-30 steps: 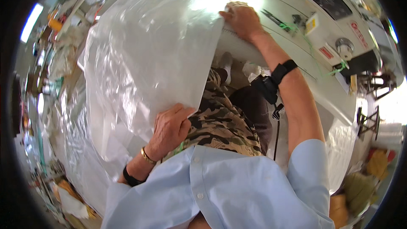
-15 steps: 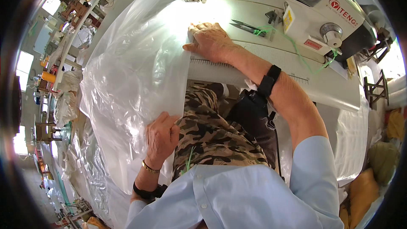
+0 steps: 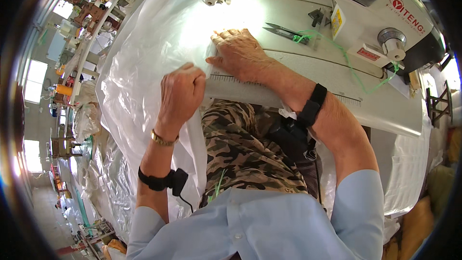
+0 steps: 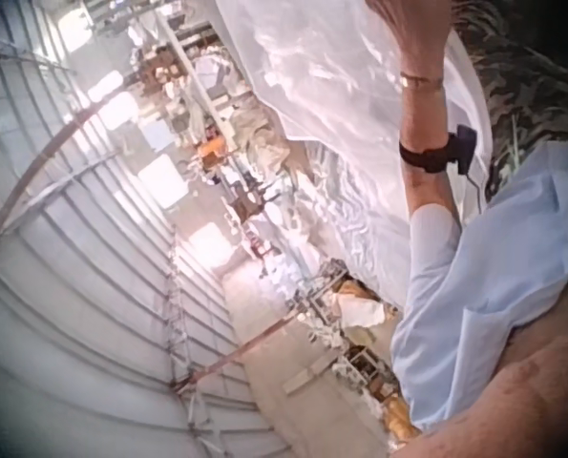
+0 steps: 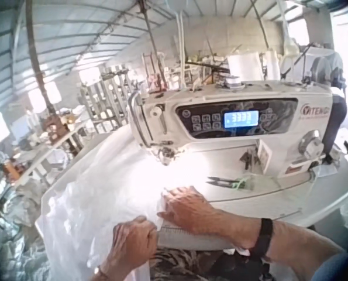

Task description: Sew together large white plastic sheets using an industrial sewing machine.

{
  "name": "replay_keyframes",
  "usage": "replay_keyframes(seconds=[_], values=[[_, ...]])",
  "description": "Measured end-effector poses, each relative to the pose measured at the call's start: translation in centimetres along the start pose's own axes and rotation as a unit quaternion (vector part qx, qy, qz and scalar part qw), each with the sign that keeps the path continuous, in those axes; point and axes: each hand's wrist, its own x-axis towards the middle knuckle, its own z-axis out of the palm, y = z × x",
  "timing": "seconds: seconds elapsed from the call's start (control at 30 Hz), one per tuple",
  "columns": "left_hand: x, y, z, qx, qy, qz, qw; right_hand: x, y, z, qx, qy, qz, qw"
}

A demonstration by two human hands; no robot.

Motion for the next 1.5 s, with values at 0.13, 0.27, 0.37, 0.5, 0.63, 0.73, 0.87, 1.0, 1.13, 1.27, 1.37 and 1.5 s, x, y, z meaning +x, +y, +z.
replay_keyframes(seconds=[0.13, 0.27, 0.37, 0.5, 0.63, 0.73, 0.87, 1.0, 1.13, 1.27, 1.37, 1.5], values=[[3.1, -1.1, 1.2, 0.04, 0.007, -0.005, 0.999, 0.5, 0.0, 0.4, 0.004, 0.017, 0.013, 1.0], [3.7, -1.3, 1.8, 0.036, 0.017, -0.033, 0.999, 1.0, 0.8, 1.8, -0.039, 0.082, -0.03, 0.995], [0.8, 1.0, -0.9, -0.148, -0.026, -0.068, 0.986, 0.6, 1.2, 1.3, 0.035, 0.079, 0.012, 0.996], [-5.2, 2.5, -3.8, -0.06, 0.127, 0.035, 0.99, -0.1, 1.3, 1.1, 0.125, 0.118, 0.032, 0.985], [-13.9, 0.0, -4.5, 0.001, 0.188, -0.057, 0.981, -4.3, -3.3, 0.7, 0.287, 0.158, 0.074, 0.942], [-19.4, -0.4, -4.6, 0.038, 0.209, -0.107, 0.971, -10.4, -7.3, 1.1, 0.351, 0.272, 0.067, 0.894], [-22.8, -2.7, -3.8, 0.068, 0.206, -0.194, 0.957, -15.6, -12.3, 6.1, 0.519, 0.172, 0.22, 0.808], [-20.0, -4.7, -1.3, 0.033, 0.217, -0.181, 0.959, -14.7, -15.3, 10.3, 0.613, -0.017, 0.287, 0.736], [-15.5, -5.9, 0.5, -0.069, 0.207, -0.242, 0.946, -13.4, -14.6, 11.6, 0.711, -0.062, 0.326, 0.62], [-14.9, -8.7, 0.4, -0.231, 0.274, -0.271, 0.893, -13.4, -14.4, 11.0, 0.711, -0.061, 0.25, 0.654], [-13.5, -6.3, -1.6, -0.431, 0.314, -0.207, 0.82, -15.0, -12.0, 8.5, 0.747, -0.111, 0.18, 0.63], [-15.7, -1.6, -9.6, -0.554, 0.337, -0.156, 0.745, -17.3, -11.6, 5.1, 0.775, -0.126, 0.214, 0.58]])
